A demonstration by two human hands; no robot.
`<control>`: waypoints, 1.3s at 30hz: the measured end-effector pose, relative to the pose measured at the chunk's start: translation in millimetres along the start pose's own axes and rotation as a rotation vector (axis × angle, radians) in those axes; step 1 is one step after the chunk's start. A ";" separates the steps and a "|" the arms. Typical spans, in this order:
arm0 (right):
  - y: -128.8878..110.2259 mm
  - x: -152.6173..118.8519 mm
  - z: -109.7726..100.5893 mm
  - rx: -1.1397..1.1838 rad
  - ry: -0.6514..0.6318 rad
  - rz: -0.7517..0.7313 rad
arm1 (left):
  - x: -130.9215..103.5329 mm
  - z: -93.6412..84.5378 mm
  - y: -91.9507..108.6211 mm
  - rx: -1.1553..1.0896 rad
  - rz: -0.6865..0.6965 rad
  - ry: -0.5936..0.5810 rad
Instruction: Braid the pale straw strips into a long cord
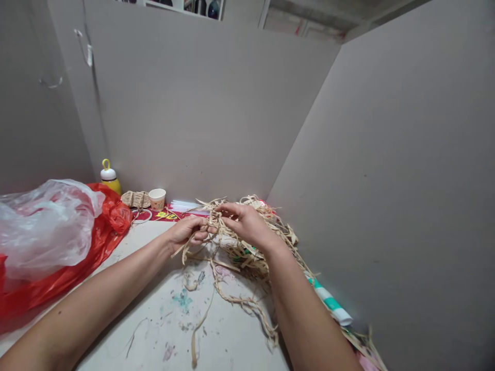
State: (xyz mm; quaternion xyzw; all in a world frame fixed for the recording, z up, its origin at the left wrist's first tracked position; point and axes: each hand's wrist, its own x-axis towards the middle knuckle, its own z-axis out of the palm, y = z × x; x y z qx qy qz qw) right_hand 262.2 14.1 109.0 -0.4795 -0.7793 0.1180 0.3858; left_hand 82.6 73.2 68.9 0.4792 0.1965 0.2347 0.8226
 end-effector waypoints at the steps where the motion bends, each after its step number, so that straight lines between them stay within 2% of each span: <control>1: 0.8 -0.2 -1.3 -0.087 0.000 -0.023 | -0.2 -0.7 -0.1 0.006 -0.023 -0.006; 6: 6.0 -1.9 -8.0 -0.432 -0.026 -0.057 | -2.2 -0.6 5.2 0.021 -0.144 0.013; 9: 3.2 -3.0 -6.8 -0.458 -0.068 -0.057 | -1.7 2.6 8.3 0.000 -0.169 0.139; 12: -3.8 -3.3 -3.4 -0.343 -0.114 -0.074 | 0.8 4.6 9.1 -0.031 -0.052 0.262; 16: -10.6 -1.5 1.5 -0.189 -0.132 -0.117 | 3.6 5.3 8.3 -0.046 0.114 0.331; 20: -3.5 0.6 5.0 -0.137 -0.058 -0.099 | 0.5 8.9 9.4 0.014 0.207 0.321; 27: 13.5 0.8 5.2 -0.217 0.037 -0.069 | -8.2 16.6 12.0 0.218 0.184 0.205; 33: 5.0 2.9 4.6 0.223 -0.057 0.090 | -2.5 16.6 -3.1 0.419 0.364 0.288; 37: 9.5 5.1 9.5 0.741 -0.020 0.397 | -4.1 15.1 -9.3 0.781 0.633 0.385; 39: 12.8 6.4 13.5 0.891 0.032 0.510 | -5.0 13.1 -10.8 0.969 0.759 0.411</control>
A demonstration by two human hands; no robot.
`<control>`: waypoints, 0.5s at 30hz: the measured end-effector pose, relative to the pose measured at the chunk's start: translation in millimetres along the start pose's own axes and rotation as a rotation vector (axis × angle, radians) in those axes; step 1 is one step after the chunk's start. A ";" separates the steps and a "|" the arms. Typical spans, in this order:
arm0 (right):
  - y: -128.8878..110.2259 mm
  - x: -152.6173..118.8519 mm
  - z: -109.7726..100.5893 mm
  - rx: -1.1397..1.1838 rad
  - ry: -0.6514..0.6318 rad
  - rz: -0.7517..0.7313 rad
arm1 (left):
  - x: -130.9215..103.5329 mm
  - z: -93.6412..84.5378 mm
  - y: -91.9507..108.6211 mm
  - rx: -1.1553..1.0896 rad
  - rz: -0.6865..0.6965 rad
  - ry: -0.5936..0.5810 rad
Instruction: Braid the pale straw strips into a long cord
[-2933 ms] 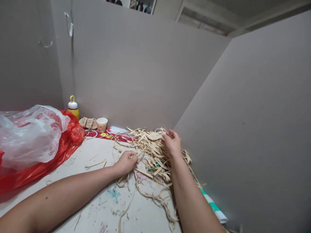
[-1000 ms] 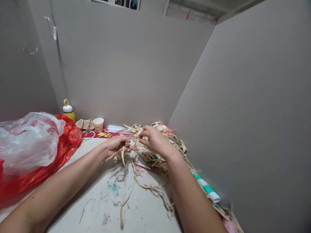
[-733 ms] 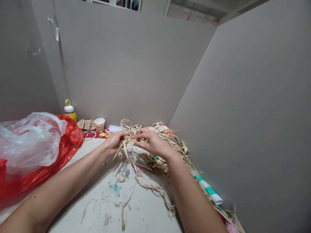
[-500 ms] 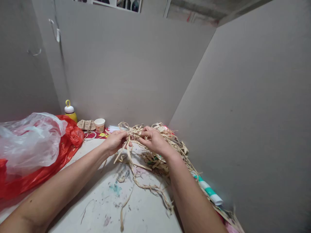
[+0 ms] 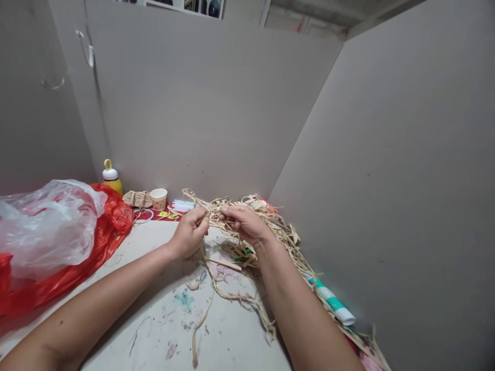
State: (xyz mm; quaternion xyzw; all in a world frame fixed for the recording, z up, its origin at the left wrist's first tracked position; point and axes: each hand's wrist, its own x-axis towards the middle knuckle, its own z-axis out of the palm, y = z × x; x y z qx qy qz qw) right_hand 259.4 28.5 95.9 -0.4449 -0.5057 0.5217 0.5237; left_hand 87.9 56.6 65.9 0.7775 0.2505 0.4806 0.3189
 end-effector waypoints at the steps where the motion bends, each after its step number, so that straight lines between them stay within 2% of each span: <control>1: 1.7 1.3 0.6 0.035 0.015 0.016 | -0.5 -0.5 -1.3 0.075 0.064 0.003; 3: 3.6 2.8 2.5 0.075 0.029 0.029 | -1.0 -1.5 -4.2 0.225 0.189 -0.021; 6: 2.9 2.2 6.1 0.147 0.010 0.060 | -1.5 -3.5 -8.5 0.347 0.270 -0.084; 10: -0.3 -0.4 9.7 0.178 -0.043 0.056 | -3.2 -5.9 -13.2 0.428 0.262 -0.152; 15: 1.6 -1.4 11.2 0.080 -0.034 0.017 | -4.9 -6.8 -17.6 0.501 0.260 -0.203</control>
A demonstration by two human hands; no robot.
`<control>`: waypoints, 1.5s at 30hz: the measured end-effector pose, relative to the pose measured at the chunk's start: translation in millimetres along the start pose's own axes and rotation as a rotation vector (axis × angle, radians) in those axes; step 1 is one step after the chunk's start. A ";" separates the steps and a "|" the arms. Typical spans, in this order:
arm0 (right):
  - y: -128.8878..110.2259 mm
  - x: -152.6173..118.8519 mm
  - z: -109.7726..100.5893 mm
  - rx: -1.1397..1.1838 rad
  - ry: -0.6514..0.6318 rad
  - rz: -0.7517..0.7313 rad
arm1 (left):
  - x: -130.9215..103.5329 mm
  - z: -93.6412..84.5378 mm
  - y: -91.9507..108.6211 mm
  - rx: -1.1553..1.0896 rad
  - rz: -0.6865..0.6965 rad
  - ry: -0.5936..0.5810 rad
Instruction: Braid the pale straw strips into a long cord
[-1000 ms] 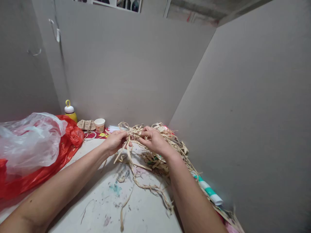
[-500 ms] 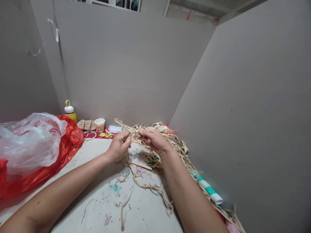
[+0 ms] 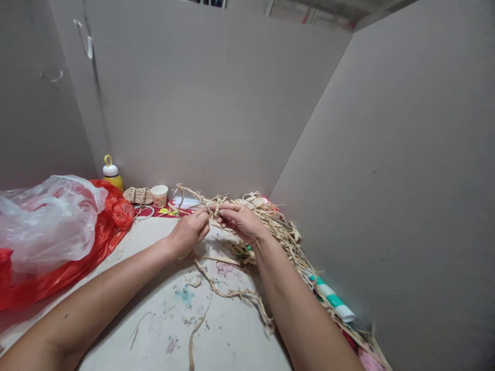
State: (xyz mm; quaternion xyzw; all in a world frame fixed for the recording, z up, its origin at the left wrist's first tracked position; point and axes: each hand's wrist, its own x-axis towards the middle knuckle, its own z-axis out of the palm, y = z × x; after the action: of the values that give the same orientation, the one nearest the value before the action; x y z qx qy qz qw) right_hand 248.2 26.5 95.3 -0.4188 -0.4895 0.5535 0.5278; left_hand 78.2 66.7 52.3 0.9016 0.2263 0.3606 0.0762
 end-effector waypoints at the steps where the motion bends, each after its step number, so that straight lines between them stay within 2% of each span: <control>1: 1.3 0.5 -0.4 -0.027 0.008 -0.003 | -0.2 0.3 -0.4 0.015 0.005 -0.008; 9: 11.5 7.8 -5.5 -0.240 0.063 -0.112 | -0.7 2.7 -0.6 0.077 0.028 -0.108; 13: 12.3 7.4 -4.6 -0.242 0.098 -0.137 | 0.7 2.0 0.3 0.032 0.042 -0.094; 15: 10.6 5.4 -3.1 -0.204 0.100 -0.149 | 3.1 1.1 1.7 -0.010 0.039 -0.049; 17: 7.3 3.3 -0.8 -0.135 0.080 -0.154 | 6.7 -0.9 3.8 -0.075 0.009 0.053; 19: 2.2 2.5 2.1 -0.046 0.052 -0.146 | 11.4 -5.6 6.5 -0.162 -0.054 0.172; 21: -5.0 3.4 5.3 0.021 0.014 -0.135 | 16.5 -14.3 10.1 -0.272 -0.146 0.244; 24: -19.5 6.3 8.5 -0.011 -0.060 -0.153 | 23.1 -34.2 15.8 -0.481 -0.300 0.262; 27: -36.3 6.4 9.0 -0.198 -0.089 -0.208 | 27.3 -57.5 19.3 -0.653 -0.406 0.223; 29: -47.5 3.1 9.9 -0.341 -0.052 -0.270 | 29.1 -72.7 20.8 -0.764 -0.455 0.131; 31: -58.0 -2.6 14.5 -0.432 -0.003 -0.372 | 31.4 -87.9 24.3 -0.881 -0.467 -0.008; 33: -67.0 -9.7 24.8 -0.444 -0.018 -0.457 | 35.2 -103.9 32.5 -0.999 -0.446 -0.165; 35: -73.3 -17.0 40.6 -0.391 -0.140 -0.447 | 41.2 -121.8 45.9 -1.079 -0.424 -0.287; 37: -76.0 -23.5 58.5 -0.319 -0.305 -0.371 | 48.9 -141.7 62.0 -1.084 -0.416 -0.317; 39: -75.7 -28.6 73.0 -0.306 -0.449 -0.276 | 57.8 -164.1 75.2 -1.034 -0.431 -0.236; 41: -74.0 -31.8 79.2 -0.363 -0.491 -0.208 | 66.8 -189.5 80.6 -0.991 -0.446 -0.049; 43: -73.3 -33.0 74.5 -0.441 -0.414 -0.194 | 74.7 -219.0 76.2 -0.950 -0.459 0.161; 45: -74.6 -33.1 59.2 -0.498 -0.268 -0.220 | 80.4 -252.7 64.5 -0.823 -0.419 0.338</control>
State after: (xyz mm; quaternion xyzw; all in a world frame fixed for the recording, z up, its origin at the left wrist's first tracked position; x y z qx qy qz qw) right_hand 206.2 -15.0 177.0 -0.4033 -0.7179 0.4061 0.3963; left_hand -20.8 40.2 305.3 0.6605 0.2509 0.5384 0.4592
